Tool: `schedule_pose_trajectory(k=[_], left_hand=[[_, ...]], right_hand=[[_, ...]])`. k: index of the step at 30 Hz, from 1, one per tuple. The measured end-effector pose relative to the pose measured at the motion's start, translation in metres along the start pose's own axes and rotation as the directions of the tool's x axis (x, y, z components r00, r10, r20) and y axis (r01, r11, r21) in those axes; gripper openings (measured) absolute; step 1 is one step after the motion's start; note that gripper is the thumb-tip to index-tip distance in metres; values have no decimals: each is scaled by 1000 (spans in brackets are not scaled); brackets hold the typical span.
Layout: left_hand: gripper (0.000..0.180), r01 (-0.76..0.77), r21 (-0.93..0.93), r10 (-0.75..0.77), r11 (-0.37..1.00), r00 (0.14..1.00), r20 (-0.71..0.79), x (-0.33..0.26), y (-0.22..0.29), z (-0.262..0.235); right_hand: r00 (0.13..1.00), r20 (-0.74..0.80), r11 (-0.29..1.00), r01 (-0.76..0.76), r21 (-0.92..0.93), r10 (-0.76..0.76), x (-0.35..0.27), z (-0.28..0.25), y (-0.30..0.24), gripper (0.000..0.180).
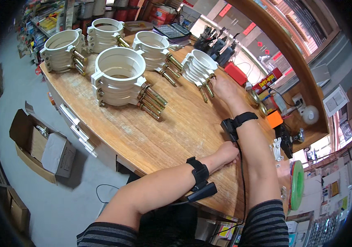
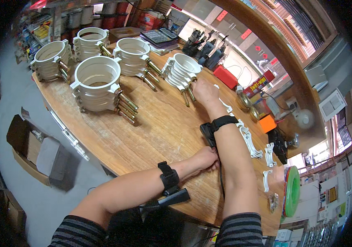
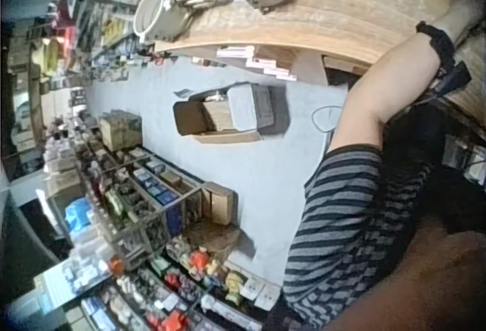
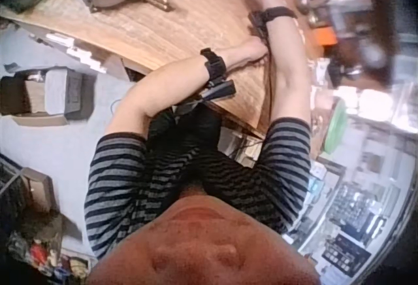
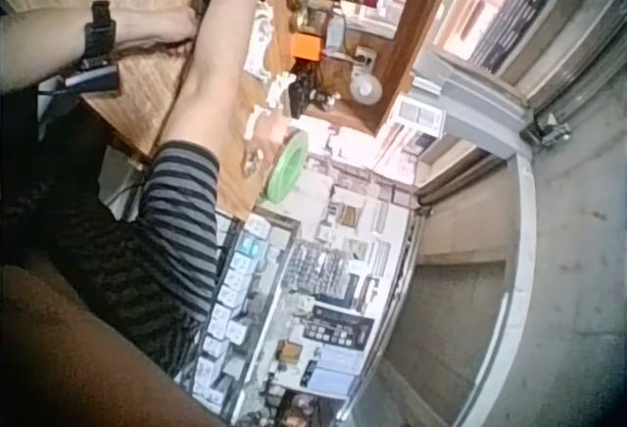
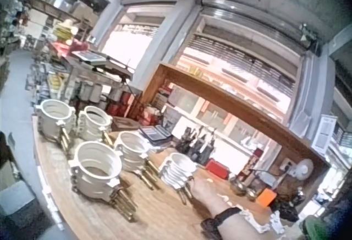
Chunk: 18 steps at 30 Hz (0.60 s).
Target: Assembling white plastic circular clamps by inserting screws and tightening them by hand.
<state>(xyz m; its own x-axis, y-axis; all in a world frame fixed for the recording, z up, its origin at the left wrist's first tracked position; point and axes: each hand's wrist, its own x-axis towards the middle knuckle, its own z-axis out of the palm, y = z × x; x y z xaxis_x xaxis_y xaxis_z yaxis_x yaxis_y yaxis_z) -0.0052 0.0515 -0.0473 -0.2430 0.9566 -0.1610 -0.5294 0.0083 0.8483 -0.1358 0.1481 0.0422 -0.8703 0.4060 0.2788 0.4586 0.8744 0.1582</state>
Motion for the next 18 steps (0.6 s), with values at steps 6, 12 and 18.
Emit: schedule_pose_trajectory(k=[6, 12, 18], left_hand=[[23, 37, 134, -46, 990, 996, 70, -6, 4, -7], [18, -49, 4, 48, 999, 989, 137, -11, 4, -10], [21, -17, -141, 31, 990, 995, 99, -28, 30, -12]], right_hand=[[996, -87, 999, 25, -46, -28, -16, -21, -2, 33], [940, -342, 993, -50, -105, 12, -68, -41, 72, 31], [824, -38, 553, -344, 759, 565, -183, -57, 154, 45]])
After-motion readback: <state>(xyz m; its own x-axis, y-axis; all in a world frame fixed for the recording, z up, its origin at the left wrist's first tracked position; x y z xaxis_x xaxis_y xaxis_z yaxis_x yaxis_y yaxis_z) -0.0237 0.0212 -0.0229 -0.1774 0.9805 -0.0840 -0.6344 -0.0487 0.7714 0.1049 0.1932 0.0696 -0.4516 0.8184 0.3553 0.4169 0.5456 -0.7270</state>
